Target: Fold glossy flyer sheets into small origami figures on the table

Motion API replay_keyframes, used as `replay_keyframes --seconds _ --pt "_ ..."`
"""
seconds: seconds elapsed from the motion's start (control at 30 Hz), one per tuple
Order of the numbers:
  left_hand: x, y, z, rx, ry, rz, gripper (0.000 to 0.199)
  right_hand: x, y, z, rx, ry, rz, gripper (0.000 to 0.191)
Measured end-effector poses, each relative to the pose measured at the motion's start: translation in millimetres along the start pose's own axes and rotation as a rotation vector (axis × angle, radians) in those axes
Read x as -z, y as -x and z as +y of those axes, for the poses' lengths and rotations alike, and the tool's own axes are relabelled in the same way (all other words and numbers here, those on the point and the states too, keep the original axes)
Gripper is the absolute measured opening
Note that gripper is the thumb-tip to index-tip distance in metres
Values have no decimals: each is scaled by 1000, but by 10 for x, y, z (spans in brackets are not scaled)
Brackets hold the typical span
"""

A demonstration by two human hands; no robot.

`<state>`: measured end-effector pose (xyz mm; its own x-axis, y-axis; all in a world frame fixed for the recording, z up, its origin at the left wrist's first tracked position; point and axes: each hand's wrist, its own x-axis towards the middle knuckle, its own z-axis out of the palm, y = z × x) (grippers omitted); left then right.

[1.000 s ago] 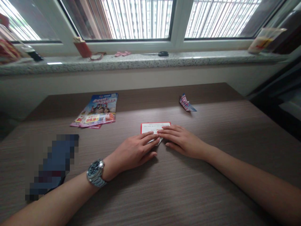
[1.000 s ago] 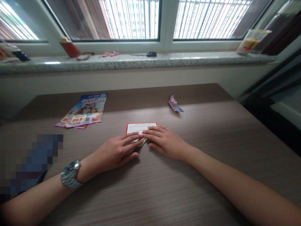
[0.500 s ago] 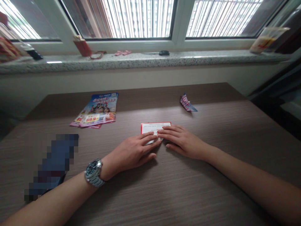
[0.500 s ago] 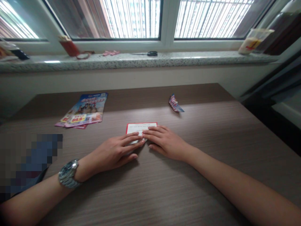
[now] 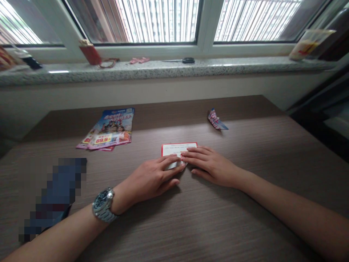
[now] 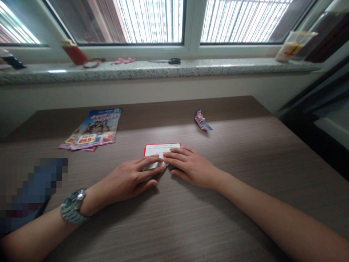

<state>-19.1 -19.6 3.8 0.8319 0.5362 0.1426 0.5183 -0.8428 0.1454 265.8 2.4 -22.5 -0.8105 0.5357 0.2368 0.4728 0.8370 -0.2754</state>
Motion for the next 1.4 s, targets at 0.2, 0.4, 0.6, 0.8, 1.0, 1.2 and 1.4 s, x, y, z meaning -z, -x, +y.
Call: replay_keyframes --seconds 0.2,0.4,0.6,0.8,1.0,1.2,1.4 --pt "-12 12 -6 45 15 -14 44 4 11 8 3 -1 -12 48" --pt "-24 17 -48 -10 29 26 43 3 12 11 -1 -2 -7 48" --pt "-9 30 -103 -62 45 26 40 2 9 16 4 -2 -6 48" --pt "-11 37 -99 -58 50 8 40 1 8 16 11 -1 -9 46" --pt "-17 38 -117 -15 164 29 39 14 6 15 13 -23 -4 48" --pt "-4 23 -126 -44 182 35 39 17 3 18 18 -28 -8 50" --pt "20 39 -109 -66 111 13 43 18 0 15 24 -31 -6 51"
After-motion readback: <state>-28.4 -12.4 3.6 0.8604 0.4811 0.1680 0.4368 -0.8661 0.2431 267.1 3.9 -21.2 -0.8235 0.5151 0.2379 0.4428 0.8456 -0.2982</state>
